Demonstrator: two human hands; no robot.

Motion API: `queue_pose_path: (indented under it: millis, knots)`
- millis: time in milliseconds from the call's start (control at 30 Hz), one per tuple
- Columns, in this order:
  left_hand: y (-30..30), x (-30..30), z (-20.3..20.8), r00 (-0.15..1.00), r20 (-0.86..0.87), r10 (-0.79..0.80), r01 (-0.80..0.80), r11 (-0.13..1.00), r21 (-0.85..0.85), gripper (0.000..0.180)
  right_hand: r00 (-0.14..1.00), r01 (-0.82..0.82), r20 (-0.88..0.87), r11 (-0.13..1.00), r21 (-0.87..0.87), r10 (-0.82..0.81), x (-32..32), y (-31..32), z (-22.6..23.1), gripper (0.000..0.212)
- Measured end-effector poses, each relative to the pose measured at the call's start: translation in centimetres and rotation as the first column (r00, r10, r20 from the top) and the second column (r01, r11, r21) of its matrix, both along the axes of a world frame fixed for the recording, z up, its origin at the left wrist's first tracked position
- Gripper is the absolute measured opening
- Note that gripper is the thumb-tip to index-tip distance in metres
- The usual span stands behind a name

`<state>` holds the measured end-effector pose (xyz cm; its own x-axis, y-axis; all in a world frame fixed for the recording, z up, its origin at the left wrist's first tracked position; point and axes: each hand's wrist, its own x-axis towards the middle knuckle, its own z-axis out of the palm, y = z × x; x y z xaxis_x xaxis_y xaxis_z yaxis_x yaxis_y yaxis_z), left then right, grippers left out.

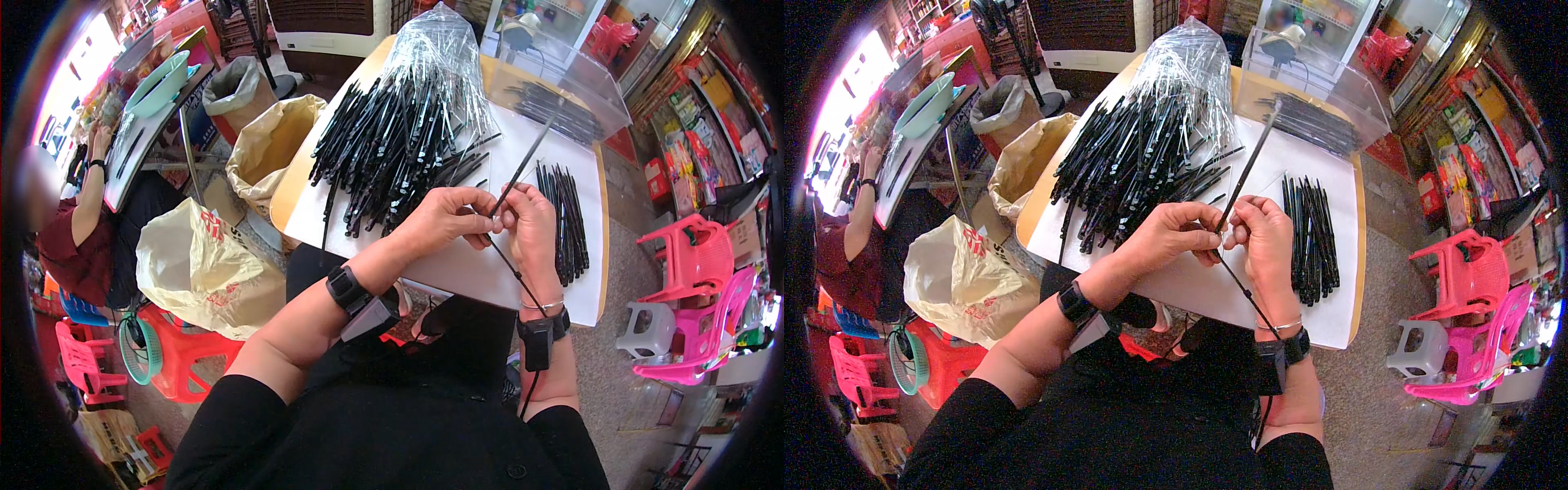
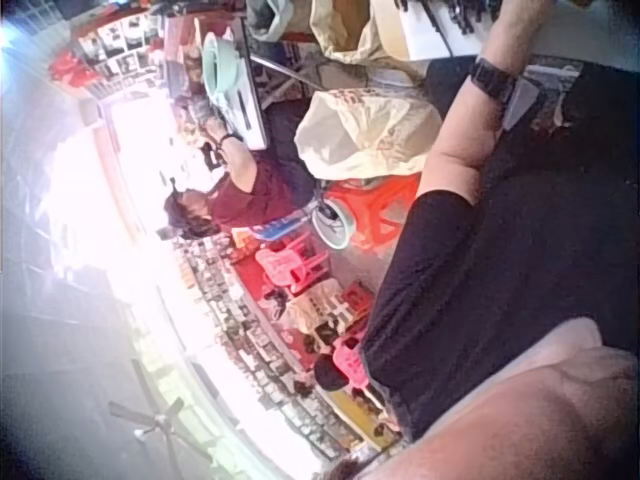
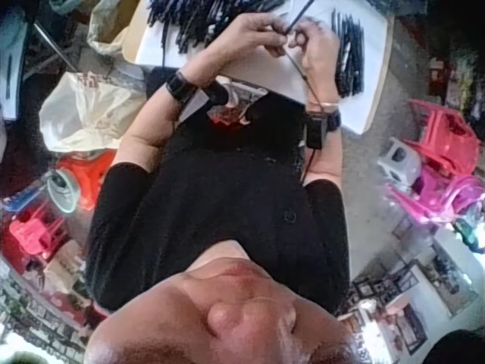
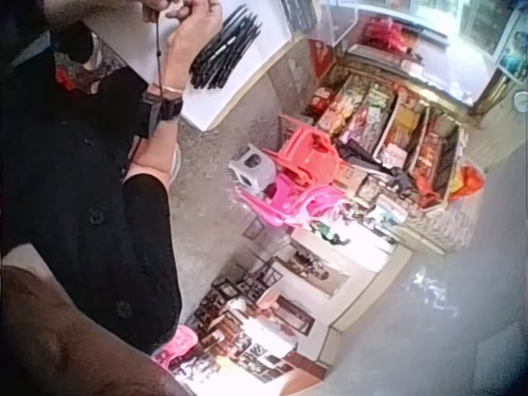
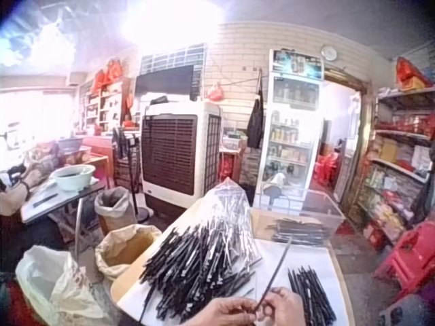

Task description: Assembling small black plastic components by hand at a table.

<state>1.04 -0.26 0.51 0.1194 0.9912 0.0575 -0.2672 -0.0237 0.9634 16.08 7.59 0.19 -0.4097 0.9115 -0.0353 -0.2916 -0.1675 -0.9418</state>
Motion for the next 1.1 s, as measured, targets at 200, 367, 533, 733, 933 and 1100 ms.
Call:
queue_pose_path:
  millis: [200,367,533,733,933,1100]
  knots:
    - [-0.1,-0.1,0.2,0.999,0.032,-0.007,0.009,0.999,-0.053,0.012,1.000,0.003,-0.006,0.999,-0.051,-0.004,-0.1,-0.3,0.5,0.015]
    - [0.0,-0.2,-0.1,0.999,0.017,-0.035,0.036,0.997,-0.064,0.015,0.998,-0.041,-0.055,0.994,-0.105,0.035,0.0,0.0,0.2,0.015]
    - [0.2,0.2,-0.4,0.994,-0.033,-0.100,0.099,0.995,-0.019,0.015,0.995,-0.097,-0.042,0.987,-0.131,0.092,0.4,0.6,-0.4,0.013]
    - [0.3,-0.6,-0.6,0.985,0.141,-0.101,0.119,0.985,-0.123,0.015,0.982,-0.167,-0.106,0.980,-0.109,0.155,-0.1,0.1,0.5,0.012]
    - [-0.4,-0.9,0.1,0.982,0.174,-0.069,0.082,0.994,-0.071,0.015,0.984,-0.177,-0.036,0.980,-0.088,0.174,-0.1,-0.1,0.7,0.012]
    - [-0.3,-0.7,0.1,0.963,0.260,-0.072,0.092,0.993,-0.067,0.015,0.962,-0.252,-0.163,0.943,-0.216,0.219,0.5,0.5,0.0,0.012]
